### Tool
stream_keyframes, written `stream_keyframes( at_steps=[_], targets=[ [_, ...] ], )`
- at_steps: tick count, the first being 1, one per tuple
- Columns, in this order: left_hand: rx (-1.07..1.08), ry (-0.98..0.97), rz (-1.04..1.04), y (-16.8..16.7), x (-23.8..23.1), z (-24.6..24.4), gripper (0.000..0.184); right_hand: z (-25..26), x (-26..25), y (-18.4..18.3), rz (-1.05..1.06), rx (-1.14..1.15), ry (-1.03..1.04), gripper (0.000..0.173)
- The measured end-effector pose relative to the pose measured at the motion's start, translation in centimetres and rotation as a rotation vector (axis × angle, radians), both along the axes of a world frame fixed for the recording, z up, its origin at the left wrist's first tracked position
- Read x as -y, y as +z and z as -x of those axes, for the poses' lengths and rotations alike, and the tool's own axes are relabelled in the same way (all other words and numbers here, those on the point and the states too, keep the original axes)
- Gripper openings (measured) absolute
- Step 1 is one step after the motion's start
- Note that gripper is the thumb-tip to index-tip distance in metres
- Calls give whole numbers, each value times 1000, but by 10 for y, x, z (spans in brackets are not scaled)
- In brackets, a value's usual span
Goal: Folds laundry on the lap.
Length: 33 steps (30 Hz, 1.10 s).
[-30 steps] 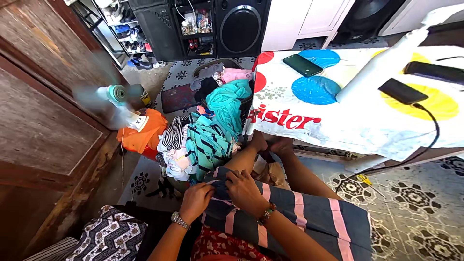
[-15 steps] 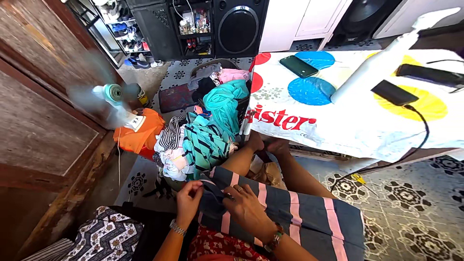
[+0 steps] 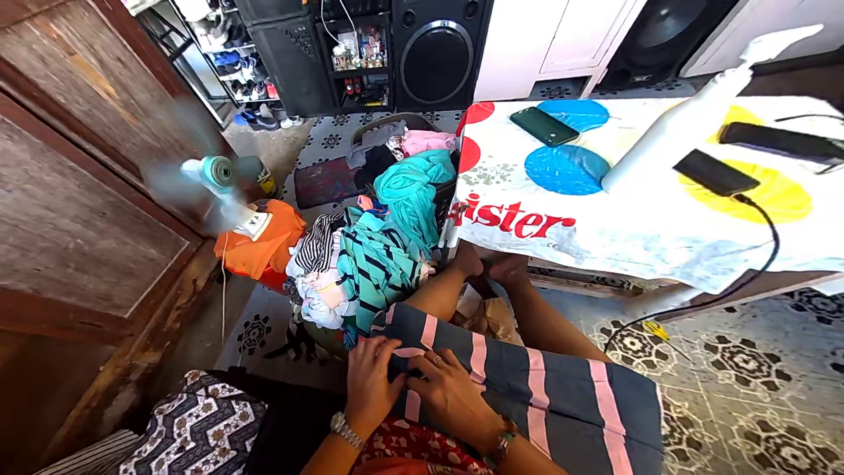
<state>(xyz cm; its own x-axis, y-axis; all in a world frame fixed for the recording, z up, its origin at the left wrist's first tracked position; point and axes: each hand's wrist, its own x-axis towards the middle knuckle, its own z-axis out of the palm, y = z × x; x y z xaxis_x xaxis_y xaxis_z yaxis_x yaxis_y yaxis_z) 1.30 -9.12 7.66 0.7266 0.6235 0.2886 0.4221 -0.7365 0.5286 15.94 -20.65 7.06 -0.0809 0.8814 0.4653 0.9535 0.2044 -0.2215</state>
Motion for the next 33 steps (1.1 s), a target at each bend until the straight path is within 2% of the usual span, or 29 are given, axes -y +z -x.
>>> stream_keyframes(
  at_steps=[3,5,7,10,12,15,16,18,19,21,24,26,27,29,31,33],
  targets=[
    [-52,11,-146,-13,-15,-21,45,2,0,2,19,24,19,11],
    [-131,57,-156,-12,-28,-19,42,3,0,1,26,29,7,11],
    [-295,72,-69,0,-38,-5,41,3,-1,2,41,27,-3,12],
    [-567,-8,129,31,-45,24,47,5,-4,2,74,14,24,11],
    [-617,-25,159,46,-50,43,49,6,-6,1,74,12,43,9],
    [-537,78,109,49,-60,66,47,7,-6,-1,51,-14,58,8],
    [-518,72,149,45,-62,71,45,6,-6,-1,35,-29,64,9],
    [-478,-42,316,32,-61,77,46,2,-2,0,19,-45,74,11],
    [-451,-102,396,22,-55,78,52,-1,1,1,22,-49,76,11],
    [-468,-142,419,2,-42,76,59,-6,6,0,56,-57,75,12],
    [-484,-192,288,-17,-46,76,28,-13,8,1,161,-120,104,12],
    [-293,-245,322,-17,-68,78,17,-19,3,7,252,-285,121,10],
    [-142,-249,397,-15,-79,77,13,-21,-1,10,281,-426,106,11],
    [164,-172,695,-15,-95,61,12,-27,-15,12,296,-727,-37,16],
    [349,-26,1000,-26,-99,37,29,-31,-29,10,372,-965,-259,28],
    [289,8,1167,-44,-101,18,57,-32,-39,3,429,-1035,-401,43]
  ],
)
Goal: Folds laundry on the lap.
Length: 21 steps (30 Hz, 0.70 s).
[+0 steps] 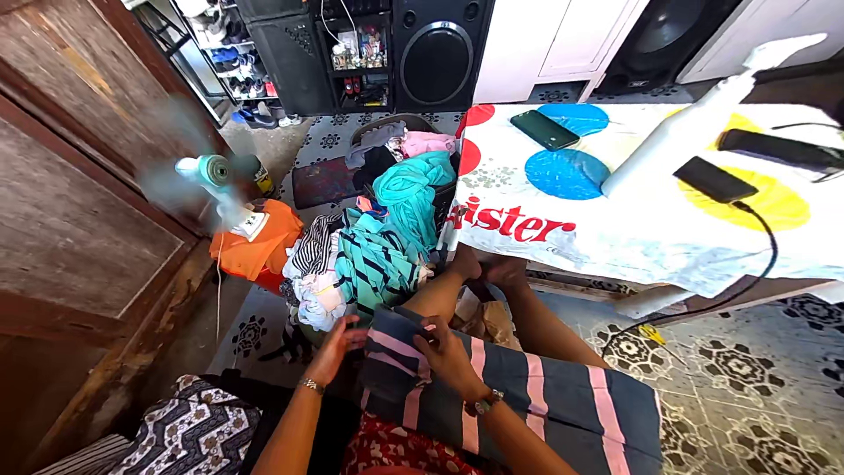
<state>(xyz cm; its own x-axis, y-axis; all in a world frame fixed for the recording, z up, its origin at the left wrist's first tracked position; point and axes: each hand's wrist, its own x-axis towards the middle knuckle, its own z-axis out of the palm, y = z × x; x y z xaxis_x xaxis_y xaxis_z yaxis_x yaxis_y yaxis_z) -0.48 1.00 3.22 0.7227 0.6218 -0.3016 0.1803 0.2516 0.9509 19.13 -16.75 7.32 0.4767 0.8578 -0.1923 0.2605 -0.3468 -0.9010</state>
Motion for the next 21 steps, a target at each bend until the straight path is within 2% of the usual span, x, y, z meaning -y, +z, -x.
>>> stream_keyframes(
  at_steps=[1,3,6,8,11,13,15,16,17,20,21],
  targets=[
    [-32,-19,24,-10,2,-7,61,1,0,-4,25,-9,-25,49],
    [-76,21,34,-26,6,-16,54,3,2,-8,28,-5,-66,53],
    [-217,136,29,-33,11,-22,42,8,4,-9,-3,-15,-83,51],
    [-258,75,-10,-32,9,-23,41,11,1,-8,-26,-16,-83,50],
    [-114,46,-85,-28,4,-25,20,11,-5,-7,-63,-18,-81,49],
    [79,133,-7,-21,-2,-20,10,9,-7,-8,-102,-48,-98,49],
    [174,190,27,-21,-7,-14,13,6,-7,-7,-95,-78,-118,49],
    [147,179,-16,-23,-7,-12,11,6,-7,-7,-70,-76,-119,49],
    [84,135,-72,-25,-7,-10,10,6,-7,-6,-40,-67,-115,50],
    [-205,-85,-242,-24,-3,-13,36,9,-9,-8,30,-5,-101,51],
    [-293,-135,-301,-23,-2,-16,39,10,-9,-9,39,18,-97,51]
  ],
)
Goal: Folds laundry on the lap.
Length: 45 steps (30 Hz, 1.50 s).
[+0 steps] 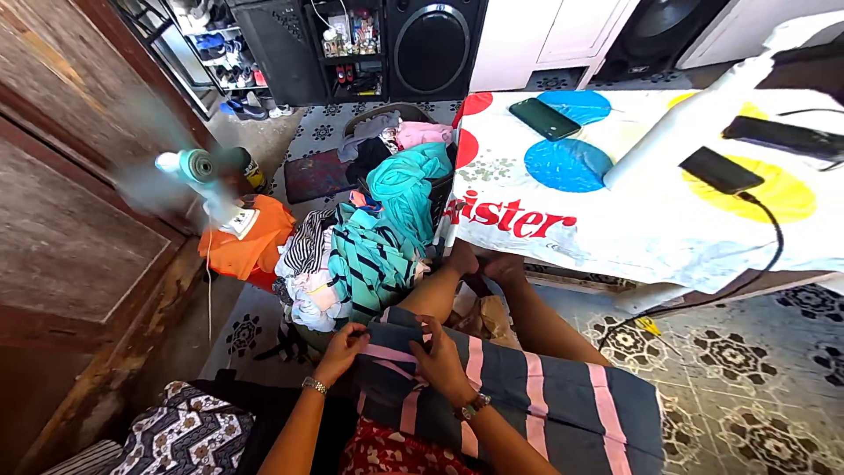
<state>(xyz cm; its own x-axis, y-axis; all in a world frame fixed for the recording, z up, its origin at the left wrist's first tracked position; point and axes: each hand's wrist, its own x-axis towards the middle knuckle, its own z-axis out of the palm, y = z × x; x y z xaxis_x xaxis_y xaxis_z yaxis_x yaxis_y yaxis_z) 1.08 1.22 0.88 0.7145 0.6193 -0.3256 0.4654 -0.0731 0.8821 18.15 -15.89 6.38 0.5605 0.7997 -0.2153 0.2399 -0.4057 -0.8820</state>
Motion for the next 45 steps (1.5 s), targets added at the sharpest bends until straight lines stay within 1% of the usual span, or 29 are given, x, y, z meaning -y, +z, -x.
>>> stream_keyframes(
  at_steps=[3,6,8,9,11,12,14,17,19,20,22,24,26,28,29,31,32,33,34,36,37,38,39,40,41,42,43,44,45],
  targets=[
    [-96,41,-137,-4,-1,0,38,-3,11,0,14,86,26,48],
    [-165,65,-234,-5,-6,6,40,-24,49,4,36,290,-29,40],
    [-170,53,-274,-4,-6,9,38,-54,92,9,101,477,-169,35],
    [-155,56,-278,-3,-6,10,37,-73,118,9,168,538,-256,37],
    [-118,42,-305,2,-4,4,34,-108,176,0,310,567,-453,42],
    [-89,22,-334,5,-3,-4,34,-124,203,-11,368,535,-552,44],
    [-31,-39,-404,7,-3,-26,34,-146,248,-34,425,320,-695,52],
    [35,-136,-458,2,-5,-69,37,-157,273,-56,251,-99,-799,63],
    [-20,-169,-468,1,-6,-87,37,-154,272,-56,176,-229,-819,68],
    [-61,-165,-499,0,-6,-91,38,-153,271,-56,155,-252,-845,67],
    [-153,-168,-640,0,-9,-90,45,-157,272,-63,108,-177,-906,60],
    [-186,-150,-786,3,-10,-86,51,-165,279,-74,75,-54,-893,53],
    [-177,-85,-927,12,-10,-86,52,-172,283,-80,75,-7,-861,54],
    [-180,-60,-1051,21,-8,-90,47,-170,286,-85,79,-55,-840,55],
    [-206,-78,-1061,27,-6,-96,41,-169,287,-89,54,-114,-831,58],
    [-234,-127,-956,44,7,-112,31,-158,293,-93,-64,-269,-783,65],
    [-164,-130,-898,50,20,-120,32,-148,293,-83,-135,-324,-716,65],
    [-40,-118,-812,53,38,-126,38,-137,287,-58,-195,-369,-584,63],
    [134,-87,-675,53,62,-132,44,-125,265,-6,-197,-424,-458,55],
    [437,-21,-292,51,121,-143,59,-92,172,165,71,-559,-556,36],
    [494,1,-129,49,151,-148,66,-84,145,227,126,-605,-511,32],
    [501,19,15,42,177,-153,72,-77,137,258,91,-655,-479,31],
    [474,13,136,33,199,-156,73,-72,140,265,40,-706,-541,30],
    [431,-23,208,22,215,-157,71,-65,145,266,39,-746,-710,30],
    [401,-55,260,13,224,-158,69,-61,151,258,84,-735,-945,29],
    [388,-66,299,8,226,-159,68,-63,163,237,46,-720,-1137,30],
    [388,-64,330,7,224,-157,67,-71,196,190,-105,-712,-1202,32],
    [398,-57,357,11,218,-153,66,-86,260,110,-360,-697,-952,32],
    [413,-60,372,18,208,-147,65,-114,325,17,-639,-693,-592,33]
  ],
)
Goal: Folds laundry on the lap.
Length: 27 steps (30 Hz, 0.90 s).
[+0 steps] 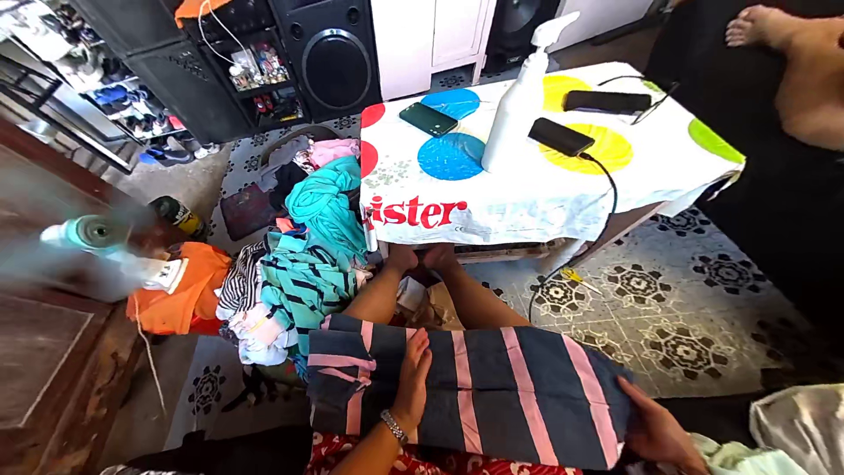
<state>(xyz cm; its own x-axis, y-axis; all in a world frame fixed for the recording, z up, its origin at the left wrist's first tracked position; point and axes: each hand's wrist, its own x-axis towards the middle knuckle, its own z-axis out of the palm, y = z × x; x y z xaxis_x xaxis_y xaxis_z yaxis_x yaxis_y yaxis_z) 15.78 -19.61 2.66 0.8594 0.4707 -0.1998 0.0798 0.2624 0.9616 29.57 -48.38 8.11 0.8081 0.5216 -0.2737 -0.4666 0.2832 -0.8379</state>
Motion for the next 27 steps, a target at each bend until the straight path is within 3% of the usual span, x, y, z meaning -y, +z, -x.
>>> stream_keyframes(
  at_steps=[1,2,6,8,12,15,18,21,23,25,27],
  targets=[
    [23,-7,0,8,-12,8,63,-19,26,-49,11,0,-23,32],
    [51,-17,-6,16,-25,18,60,-29,36,-69,121,-32,-60,29],
    [103,54,-25,41,-79,70,45,-32,30,-70,522,-64,5,31],
    [129,139,-34,46,-104,97,42,-25,23,-55,520,-47,-63,26],
    [148,285,15,56,-141,143,41,-13,-6,15,241,185,-166,28],
    [38,224,108,55,-162,162,55,8,-70,72,88,302,-26,32],
    [-53,104,254,46,-178,164,78,52,-168,102,80,469,299,66],
    [-29,93,427,42,-188,160,88,109,-267,74,2,765,723,72],
    [-31,224,528,41,-194,156,76,140,-301,47,81,802,918,73],
    [-131,279,488,39,-196,152,51,159,-305,22,206,914,912,65],
    [-259,250,406,42,-193,148,32,167,-295,-6,276,1086,703,50]
  ],
)
